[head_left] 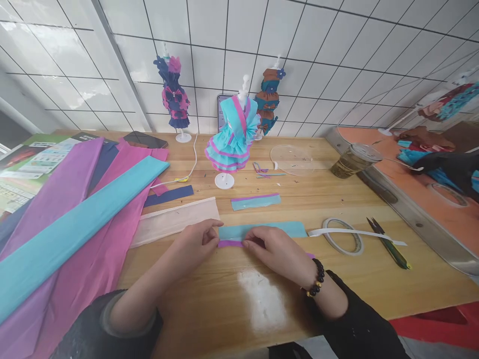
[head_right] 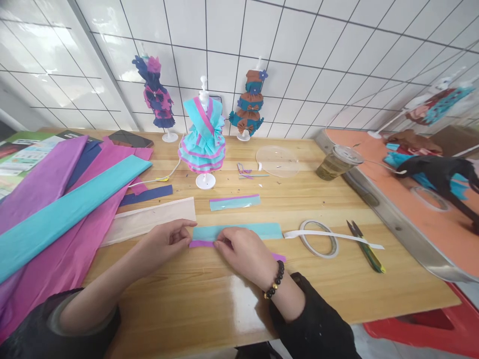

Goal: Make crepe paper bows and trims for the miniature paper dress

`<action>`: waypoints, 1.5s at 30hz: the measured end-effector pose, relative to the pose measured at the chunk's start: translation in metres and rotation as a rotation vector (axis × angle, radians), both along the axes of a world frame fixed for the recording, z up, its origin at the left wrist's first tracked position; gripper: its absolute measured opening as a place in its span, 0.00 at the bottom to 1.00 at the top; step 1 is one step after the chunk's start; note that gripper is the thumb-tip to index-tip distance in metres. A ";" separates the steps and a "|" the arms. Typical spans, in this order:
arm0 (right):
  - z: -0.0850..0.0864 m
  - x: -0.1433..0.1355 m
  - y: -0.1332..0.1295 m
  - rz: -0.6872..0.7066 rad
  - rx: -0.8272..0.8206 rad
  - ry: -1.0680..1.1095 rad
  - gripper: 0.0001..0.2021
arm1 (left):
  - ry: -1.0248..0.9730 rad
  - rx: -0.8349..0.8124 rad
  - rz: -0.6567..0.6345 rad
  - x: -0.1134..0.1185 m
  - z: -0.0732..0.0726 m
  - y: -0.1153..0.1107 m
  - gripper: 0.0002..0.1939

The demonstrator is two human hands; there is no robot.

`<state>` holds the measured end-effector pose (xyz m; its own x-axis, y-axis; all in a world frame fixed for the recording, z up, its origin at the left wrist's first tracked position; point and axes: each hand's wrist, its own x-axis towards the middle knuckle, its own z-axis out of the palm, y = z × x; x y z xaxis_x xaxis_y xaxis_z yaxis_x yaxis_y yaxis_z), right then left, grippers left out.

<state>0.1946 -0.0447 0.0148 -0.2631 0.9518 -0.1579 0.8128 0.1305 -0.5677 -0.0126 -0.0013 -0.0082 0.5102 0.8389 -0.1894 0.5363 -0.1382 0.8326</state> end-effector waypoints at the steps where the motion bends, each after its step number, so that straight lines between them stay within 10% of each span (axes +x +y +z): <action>1: 0.000 -0.001 0.000 -0.003 -0.005 0.007 0.09 | 0.000 0.007 -0.001 0.000 0.000 0.000 0.17; 45: -0.009 -0.010 0.007 0.004 0.053 -0.044 0.12 | 0.079 0.042 0.041 -0.002 -0.001 0.001 0.12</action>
